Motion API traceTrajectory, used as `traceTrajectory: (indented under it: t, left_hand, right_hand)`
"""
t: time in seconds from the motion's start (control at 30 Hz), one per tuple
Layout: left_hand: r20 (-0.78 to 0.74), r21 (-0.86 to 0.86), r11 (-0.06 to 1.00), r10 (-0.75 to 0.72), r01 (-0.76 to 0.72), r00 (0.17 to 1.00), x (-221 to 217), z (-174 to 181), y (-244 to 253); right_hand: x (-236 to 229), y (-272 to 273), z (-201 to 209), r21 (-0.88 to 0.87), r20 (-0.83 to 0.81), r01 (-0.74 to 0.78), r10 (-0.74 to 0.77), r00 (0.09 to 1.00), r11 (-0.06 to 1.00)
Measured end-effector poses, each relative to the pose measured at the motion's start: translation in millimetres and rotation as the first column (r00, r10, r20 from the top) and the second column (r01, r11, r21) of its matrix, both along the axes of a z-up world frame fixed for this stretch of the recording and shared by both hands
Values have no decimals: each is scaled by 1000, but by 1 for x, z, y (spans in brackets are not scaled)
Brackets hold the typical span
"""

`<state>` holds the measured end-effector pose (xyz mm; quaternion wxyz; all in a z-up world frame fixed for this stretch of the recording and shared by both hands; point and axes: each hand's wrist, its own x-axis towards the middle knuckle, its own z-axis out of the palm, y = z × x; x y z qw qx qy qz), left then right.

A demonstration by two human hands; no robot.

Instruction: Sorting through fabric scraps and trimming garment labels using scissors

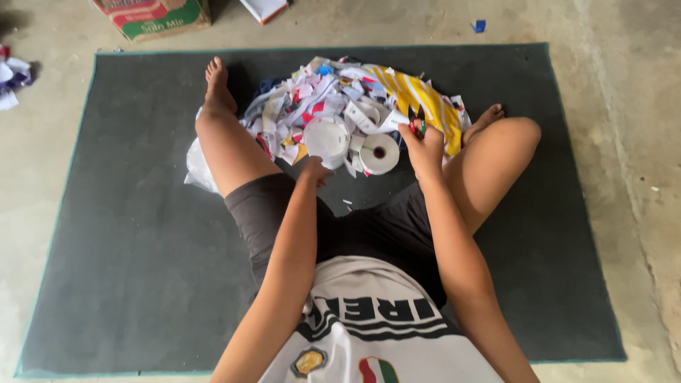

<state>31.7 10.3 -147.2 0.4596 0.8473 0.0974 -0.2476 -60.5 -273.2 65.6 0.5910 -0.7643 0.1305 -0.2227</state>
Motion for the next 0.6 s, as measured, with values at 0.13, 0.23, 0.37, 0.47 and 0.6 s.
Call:
traceTrajectory:
  t: [0.13, 0.23, 0.37, 0.47, 0.6]
  left_hand:
    - [-29, -48, 999, -9, 7, 1000, 3, -26, -1]
    - [-42, -35, 998, -62, 61, 997, -3, -9, -1]
    - [-43, 13, 987, -161, 162, 986, -2, 0, -3]
    - [-102, 126, 964, -223, 235, 970, 11, -60, -14]
    - [-199, 304, 873, -333, 381, 922, -9, -64, -48]
  right_hand:
    - [3, 0, -2, -3, 29, -11, 11, 1000, 1000]
    - [3, -1, -4, -14, 41, -15, 16, 999, 1000]
    - [-3, 5, 5, -5, 34, -14, 14, 999, 1000]
    - [-6, 2, -6, -32, -22, 1, -1, 1000, 999]
    - [-21, 9, 2, -65, -143, 25, -34, 989, 998]
